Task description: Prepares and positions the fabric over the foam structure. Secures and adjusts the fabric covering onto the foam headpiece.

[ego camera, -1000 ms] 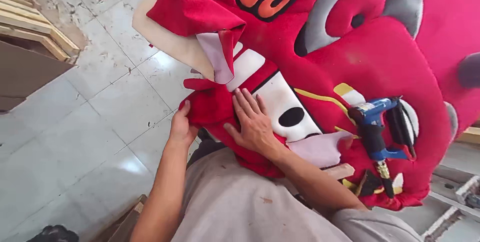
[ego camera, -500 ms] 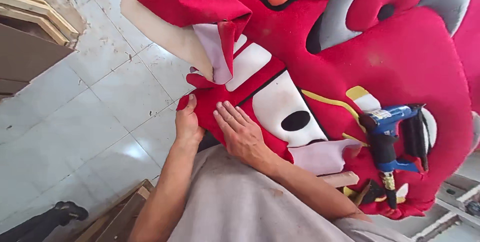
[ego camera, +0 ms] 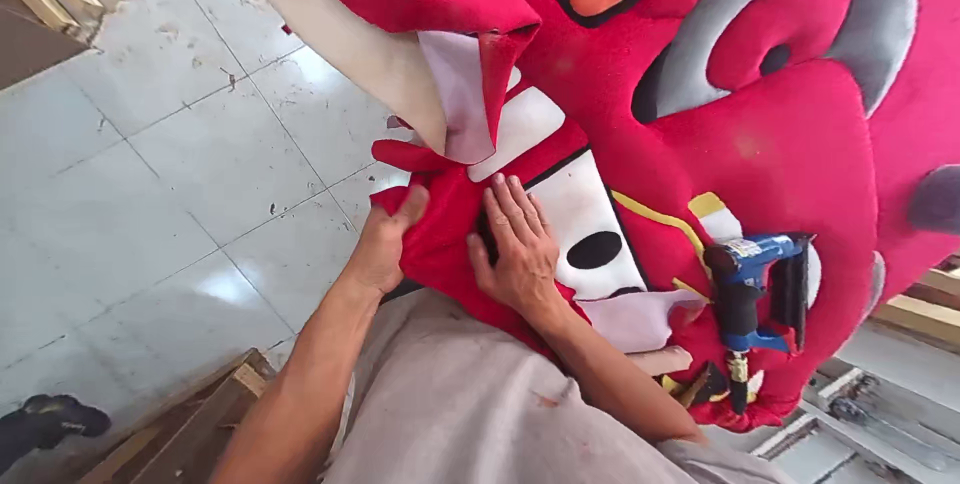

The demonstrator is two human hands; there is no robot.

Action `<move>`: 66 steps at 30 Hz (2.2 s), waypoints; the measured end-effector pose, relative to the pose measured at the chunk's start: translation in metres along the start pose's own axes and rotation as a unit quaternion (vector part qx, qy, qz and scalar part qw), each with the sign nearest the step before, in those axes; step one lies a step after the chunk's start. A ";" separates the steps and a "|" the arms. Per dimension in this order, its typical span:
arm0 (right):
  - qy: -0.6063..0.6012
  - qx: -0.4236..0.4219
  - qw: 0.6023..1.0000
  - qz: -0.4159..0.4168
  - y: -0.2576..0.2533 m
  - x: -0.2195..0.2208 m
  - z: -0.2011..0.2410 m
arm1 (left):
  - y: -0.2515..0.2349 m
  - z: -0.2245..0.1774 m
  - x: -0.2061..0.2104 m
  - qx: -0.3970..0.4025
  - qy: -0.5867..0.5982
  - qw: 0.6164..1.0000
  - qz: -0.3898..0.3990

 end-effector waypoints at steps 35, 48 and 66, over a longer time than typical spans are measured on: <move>-0.121 -0.106 0.967 0.196 -0.014 0.003 0.037 | -0.003 0.011 -0.010 0.030 0.074 0.993 -0.081; -0.041 -0.164 0.967 0.192 -0.010 0.042 0.040 | -0.083 0.062 0.000 -0.086 -0.241 0.937 -0.238; 0.070 -0.079 0.978 0.179 0.005 -0.011 -0.001 | -0.116 0.092 0.008 0.040 -0.335 0.905 -0.258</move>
Point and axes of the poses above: each hand's wrist, its own y-axis away from the middle knuckle, its own x-axis out of the palm, z = x × y, the point moved 1 cm from there along -y, towards the middle knuckle, and after that the axes turned 9 degrees about -y, right-handed, at the moved point
